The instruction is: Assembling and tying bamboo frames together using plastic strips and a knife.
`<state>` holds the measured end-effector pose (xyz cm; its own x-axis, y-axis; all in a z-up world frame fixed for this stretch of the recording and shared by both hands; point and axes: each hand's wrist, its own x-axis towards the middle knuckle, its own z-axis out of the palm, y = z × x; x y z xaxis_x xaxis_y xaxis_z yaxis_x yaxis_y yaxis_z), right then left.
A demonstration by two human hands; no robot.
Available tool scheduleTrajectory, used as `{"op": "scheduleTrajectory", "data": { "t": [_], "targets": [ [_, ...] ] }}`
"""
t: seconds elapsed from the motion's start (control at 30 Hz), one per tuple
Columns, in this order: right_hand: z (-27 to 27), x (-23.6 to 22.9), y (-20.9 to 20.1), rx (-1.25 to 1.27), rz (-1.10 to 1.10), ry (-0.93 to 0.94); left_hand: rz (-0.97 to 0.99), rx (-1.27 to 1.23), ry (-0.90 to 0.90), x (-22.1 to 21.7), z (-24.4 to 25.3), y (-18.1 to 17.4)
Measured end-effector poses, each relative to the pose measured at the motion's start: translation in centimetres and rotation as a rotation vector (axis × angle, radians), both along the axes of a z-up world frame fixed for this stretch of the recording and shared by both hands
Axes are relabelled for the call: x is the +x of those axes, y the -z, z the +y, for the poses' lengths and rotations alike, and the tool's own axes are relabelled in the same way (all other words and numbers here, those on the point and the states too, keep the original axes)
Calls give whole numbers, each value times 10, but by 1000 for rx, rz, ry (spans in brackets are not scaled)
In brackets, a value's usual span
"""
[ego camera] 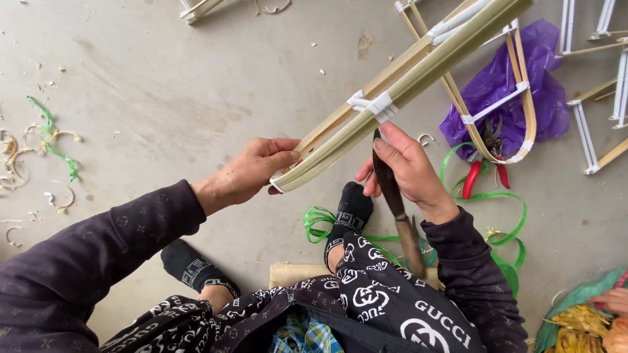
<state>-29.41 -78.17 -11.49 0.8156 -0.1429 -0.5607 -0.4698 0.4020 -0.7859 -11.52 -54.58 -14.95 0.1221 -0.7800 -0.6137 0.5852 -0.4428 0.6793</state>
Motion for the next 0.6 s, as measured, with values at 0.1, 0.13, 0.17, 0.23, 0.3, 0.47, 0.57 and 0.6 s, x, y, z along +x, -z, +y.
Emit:
{"op": "scheduleTrajectory", "data": {
  "t": [0.1, 0.13, 0.17, 0.23, 0.3, 0.47, 0.57, 0.6],
  "targets": [
    [7, 4, -3, 64, -1, -47, 43, -12, 21, -5, -2, -6],
    [8, 3, 2, 67, -1, -52, 42, -9, 16, -6, -2, -8],
    [9, 1, 7, 67, 1, -63, 47, -4, 27, -7, -2, -11],
    [14, 3, 10, 71, 3, -81, 53, 4, 31, -8, -1, -12],
    [21, 11, 4, 30, 2, -72, 3, 12, 32, -8, 3, -10],
    [33, 17, -7, -137, -36, -95, -40, -39, -47, -11, 18, 9],
    [35, 13, -17, -166, -84, -75, -8, -71, -91, -9, 18, -6],
    [35, 12, -20, -152, -102, -47, 10, -86, -102, -8, 17, -10]
  ]
}}
